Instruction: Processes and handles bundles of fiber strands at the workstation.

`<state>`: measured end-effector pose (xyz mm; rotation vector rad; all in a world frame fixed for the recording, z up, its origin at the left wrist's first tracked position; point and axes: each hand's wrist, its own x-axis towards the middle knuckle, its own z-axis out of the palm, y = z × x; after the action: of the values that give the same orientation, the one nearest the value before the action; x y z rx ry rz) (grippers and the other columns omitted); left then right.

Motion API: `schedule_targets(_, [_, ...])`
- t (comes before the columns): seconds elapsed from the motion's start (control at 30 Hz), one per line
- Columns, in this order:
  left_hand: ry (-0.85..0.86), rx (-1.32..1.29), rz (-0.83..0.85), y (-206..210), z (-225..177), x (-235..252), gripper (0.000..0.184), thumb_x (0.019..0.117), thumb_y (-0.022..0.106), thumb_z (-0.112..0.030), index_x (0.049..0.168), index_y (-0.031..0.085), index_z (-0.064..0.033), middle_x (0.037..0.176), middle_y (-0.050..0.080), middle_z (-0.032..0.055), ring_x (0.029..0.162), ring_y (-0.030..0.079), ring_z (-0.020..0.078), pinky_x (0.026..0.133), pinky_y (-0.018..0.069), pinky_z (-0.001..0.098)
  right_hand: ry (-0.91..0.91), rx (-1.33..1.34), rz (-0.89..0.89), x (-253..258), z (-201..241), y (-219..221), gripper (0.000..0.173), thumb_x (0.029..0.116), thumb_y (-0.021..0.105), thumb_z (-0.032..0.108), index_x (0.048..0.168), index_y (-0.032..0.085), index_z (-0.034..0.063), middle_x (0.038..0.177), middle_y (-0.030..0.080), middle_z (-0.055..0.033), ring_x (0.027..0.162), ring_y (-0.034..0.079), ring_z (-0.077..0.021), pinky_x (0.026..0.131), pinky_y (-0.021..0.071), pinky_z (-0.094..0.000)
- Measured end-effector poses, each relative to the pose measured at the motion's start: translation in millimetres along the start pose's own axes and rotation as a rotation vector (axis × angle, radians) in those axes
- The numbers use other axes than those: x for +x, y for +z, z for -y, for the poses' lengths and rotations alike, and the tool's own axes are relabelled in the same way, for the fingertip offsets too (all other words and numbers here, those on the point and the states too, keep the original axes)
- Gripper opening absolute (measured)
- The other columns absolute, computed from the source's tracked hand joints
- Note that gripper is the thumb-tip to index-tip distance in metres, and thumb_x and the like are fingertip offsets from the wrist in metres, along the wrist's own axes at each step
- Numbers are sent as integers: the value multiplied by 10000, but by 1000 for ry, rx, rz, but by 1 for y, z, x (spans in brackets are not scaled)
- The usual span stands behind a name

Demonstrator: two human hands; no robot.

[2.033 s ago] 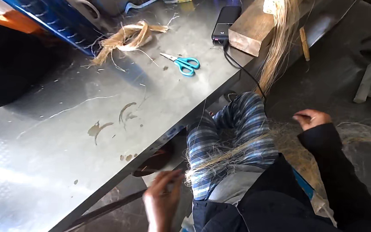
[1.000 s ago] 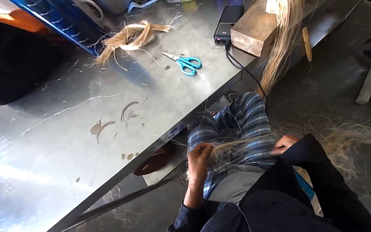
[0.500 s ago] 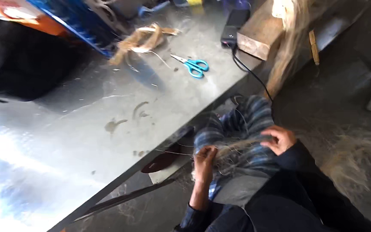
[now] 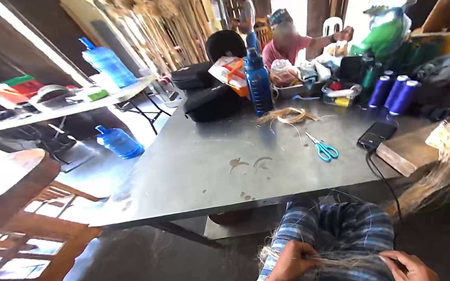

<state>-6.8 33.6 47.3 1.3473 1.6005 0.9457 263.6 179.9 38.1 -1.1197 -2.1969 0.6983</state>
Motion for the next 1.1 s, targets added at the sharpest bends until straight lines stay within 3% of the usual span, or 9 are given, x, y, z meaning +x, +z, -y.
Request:
schedule_targets(0.13, [64,-24,-98,-12,-11,-11,157,916,736,-110,951,756,42,827,730,105,744,672,119,748,554,319,9,-67,-9,9,10,-5,149,901,676,30,948,765,-81,935,745,-268,889,714,-465,866,548,-589])
schedule_targets(0.3, [156,-240,-251,-31,-19,-23,104,913,686,-69,907,747,15,771,709,-14,695,631,-16,688,538,197,-67,-118,-43,19,15,-4,167,887,639,22,956,751,-80,896,726,-276,852,699,-477,813,546,-606])
schedule_targets(0.4, [205,-350,-370,-45,-28,-31,86,917,667,-40,908,749,-16,768,715,-46,695,650,-8,680,556,198,-45,114,-45,25,27,-5,159,869,665,-8,977,737,-100,859,732,-211,751,710,-276,750,592,-434])
schedule_targets(0.5, [282,-384,-452,-69,-42,-38,103,920,648,-40,918,749,-59,773,720,-73,688,656,-10,662,560,188,50,530,24,40,51,-19,164,892,613,-46,1039,681,-71,753,669,18,568,609,-3,550,555,-191])
schedule_targets(0.67, [367,-144,-584,-126,-77,-40,99,914,635,-28,937,731,-38,781,705,-95,689,641,-40,649,552,162,-44,840,187,83,79,-43,278,935,584,-21,1066,728,178,762,698,153,468,500,64,415,427,-130])
schedule_targets(0.83, [394,-59,-668,-188,-110,-22,122,936,616,-32,886,721,-67,718,687,-108,643,612,-46,627,519,150,-350,808,142,133,104,-50,198,941,684,127,1060,763,265,800,718,176,489,497,97,423,406,-95])
schedule_targets(0.9, [389,-6,-683,-214,-109,-7,119,951,618,-50,878,712,-45,701,680,-60,607,580,-24,590,490,164,-433,727,47,154,120,-52,148,944,688,135,1044,759,218,825,726,173,516,518,99,442,423,-95])
schedule_targets(0.97, [388,65,-689,-241,-106,11,132,963,619,-93,892,712,-31,702,688,-40,605,593,-7,590,508,192,-460,603,-57,175,144,-54,106,927,658,68,1006,730,74,812,712,123,558,550,77,480,449,-109])
schedule_targets(1.1, [347,38,-699,-282,-89,50,136,969,645,-77,859,704,-23,665,663,-51,563,548,-34,548,457,164,-354,457,-44,227,175,-44,115,939,651,23,1017,703,-45,782,699,11,547,526,44,501,431,-135])
